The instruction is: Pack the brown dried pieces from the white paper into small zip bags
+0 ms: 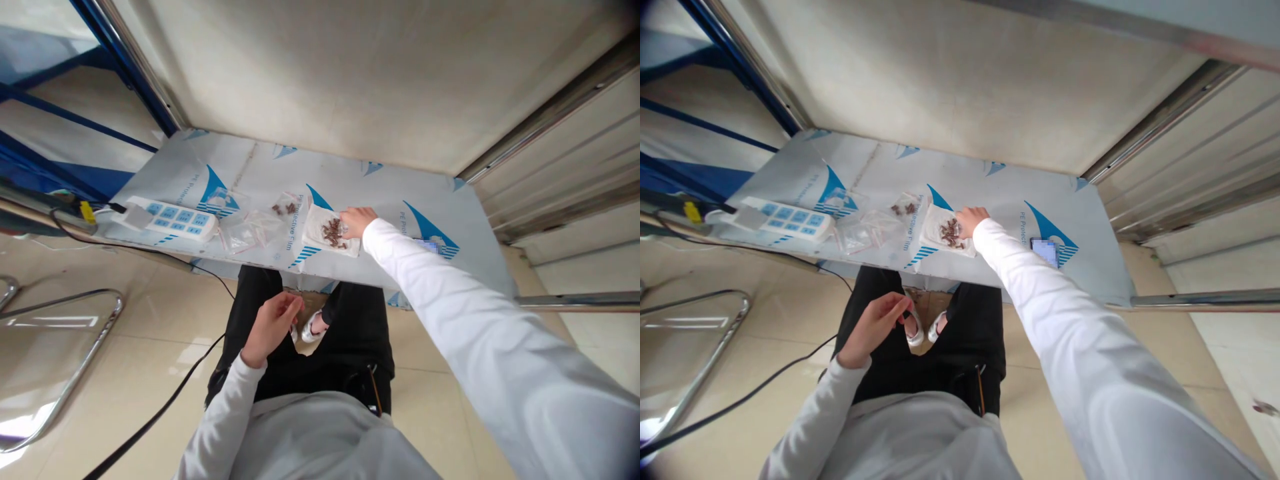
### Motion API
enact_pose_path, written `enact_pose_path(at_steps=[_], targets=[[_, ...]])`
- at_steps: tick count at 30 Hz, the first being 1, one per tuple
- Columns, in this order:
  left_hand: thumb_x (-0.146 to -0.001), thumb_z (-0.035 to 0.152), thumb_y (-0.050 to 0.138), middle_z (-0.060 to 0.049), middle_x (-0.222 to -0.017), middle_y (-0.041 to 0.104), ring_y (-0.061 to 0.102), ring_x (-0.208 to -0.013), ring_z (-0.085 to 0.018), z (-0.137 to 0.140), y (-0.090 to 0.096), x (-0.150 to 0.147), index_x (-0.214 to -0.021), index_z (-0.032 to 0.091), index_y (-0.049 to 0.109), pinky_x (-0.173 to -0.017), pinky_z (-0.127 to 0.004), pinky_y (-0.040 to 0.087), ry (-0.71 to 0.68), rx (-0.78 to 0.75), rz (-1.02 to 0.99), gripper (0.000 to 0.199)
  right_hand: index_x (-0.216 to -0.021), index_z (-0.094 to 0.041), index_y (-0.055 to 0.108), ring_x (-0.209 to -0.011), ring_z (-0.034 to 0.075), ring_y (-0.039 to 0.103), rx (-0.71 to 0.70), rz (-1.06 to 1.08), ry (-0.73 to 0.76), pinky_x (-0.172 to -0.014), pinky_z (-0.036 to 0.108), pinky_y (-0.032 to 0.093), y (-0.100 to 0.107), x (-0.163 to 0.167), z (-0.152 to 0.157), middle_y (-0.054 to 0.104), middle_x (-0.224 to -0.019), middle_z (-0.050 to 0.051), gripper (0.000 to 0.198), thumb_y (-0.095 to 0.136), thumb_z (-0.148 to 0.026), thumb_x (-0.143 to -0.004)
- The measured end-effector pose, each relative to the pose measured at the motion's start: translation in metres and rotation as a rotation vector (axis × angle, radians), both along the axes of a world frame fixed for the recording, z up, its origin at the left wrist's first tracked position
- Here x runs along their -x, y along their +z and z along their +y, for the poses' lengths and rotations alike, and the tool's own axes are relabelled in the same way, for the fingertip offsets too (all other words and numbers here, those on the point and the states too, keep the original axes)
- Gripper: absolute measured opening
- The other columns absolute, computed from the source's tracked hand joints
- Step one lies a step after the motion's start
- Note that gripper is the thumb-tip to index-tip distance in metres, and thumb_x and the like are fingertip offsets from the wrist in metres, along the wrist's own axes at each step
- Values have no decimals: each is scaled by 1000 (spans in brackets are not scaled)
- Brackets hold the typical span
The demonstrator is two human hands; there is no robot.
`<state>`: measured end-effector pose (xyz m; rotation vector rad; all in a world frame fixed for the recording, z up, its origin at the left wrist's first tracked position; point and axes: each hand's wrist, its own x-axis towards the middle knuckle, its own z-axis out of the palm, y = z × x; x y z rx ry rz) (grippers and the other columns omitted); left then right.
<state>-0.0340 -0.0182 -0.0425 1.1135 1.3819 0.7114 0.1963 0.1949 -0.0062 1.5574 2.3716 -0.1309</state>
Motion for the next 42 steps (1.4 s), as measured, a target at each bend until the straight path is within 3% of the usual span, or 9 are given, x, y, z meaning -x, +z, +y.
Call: enact_pose_path(at_steps=[5,13,21,27,30,32,37,40,42], targets=[[-82,51,55,-5,-71,69,61,-60,-14,-12,-27,8,-78,15,65,-57,-24,45,-5,59,24,38,-101,-14,71,-107,36,59,22,-155,98,-89,48,39,-5,25,14,67,-109,20,32,73,-20,-70],[-80,51,56,-5,-78,70,60,-59,-13,-4,-31,15,-79,15,66,-56,-24,45,59,27,23,37,-90,-18,72,-109,32,55,-33,-241,215,-93,49,30,-6,45,12,69,-105,16,17,60,-15,-78],[-80,50,56,-6,-79,70,61,-61,-14,-8,-43,16,-79,15,65,-61,-26,48,64,30,1,36,-93,-13,71,-105,32,57,-74,-236,202,-91,48,30,1,39,4,69,-101,20,25,48,-9,-83],[-78,53,56,-5,-77,70,62,-61,-15,-8,-45,15,-78,16,66,-60,-26,49,47,33,7,39,-101,-12,66,-109,31,54,-84,-118,142,-95,46,30,7,25,0,67,-109,19,25,63,-14,-77],[-79,53,56,-5,-75,70,63,-62,-16,-9,-45,12,-77,17,65,-61,-27,49,43,24,20,37,-107,-11,63,-107,31,56,-120,-35,67,-94,45,34,12,14,0,66,-110,19,37,71,-20,-72],[-79,51,57,-5,-76,70,64,-66,-17,-8,-40,7,-80,17,65,-63,-28,49,58,-20,71,35,-113,-11,60,-98,28,60,-131,129,-65,-87,42,42,14,9,-6,67,-105,16,47,73,-31,-72],[-80,44,64,-10,-109,66,65,-87,-20,10,-2,-20,-110,18,57,-74,-31,52,103,-335,199,40,-108,-17,60,-68,18,63,108,1145,-577,-60,30,50,8,21,-53,69,-85,6,50,51,-60,-83],[-81,43,65,-14,-122,60,61,-105,-23,27,23,-38,-125,17,49,-90,-38,49,89,-596,309,54,-104,-21,61,-71,18,67,362,1599,-721,-62,29,54,5,40,-86,69,-86,5,54,43,-68,-83],[-82,39,64,-14,-130,56,54,-117,-26,36,32,-45,-130,18,48,-99,-41,45,36,-750,410,55,-103,-23,61,-82,19,69,470,1784,-779,-69,31,56,6,53,-102,70,-93,6,56,40,-71,-83]])
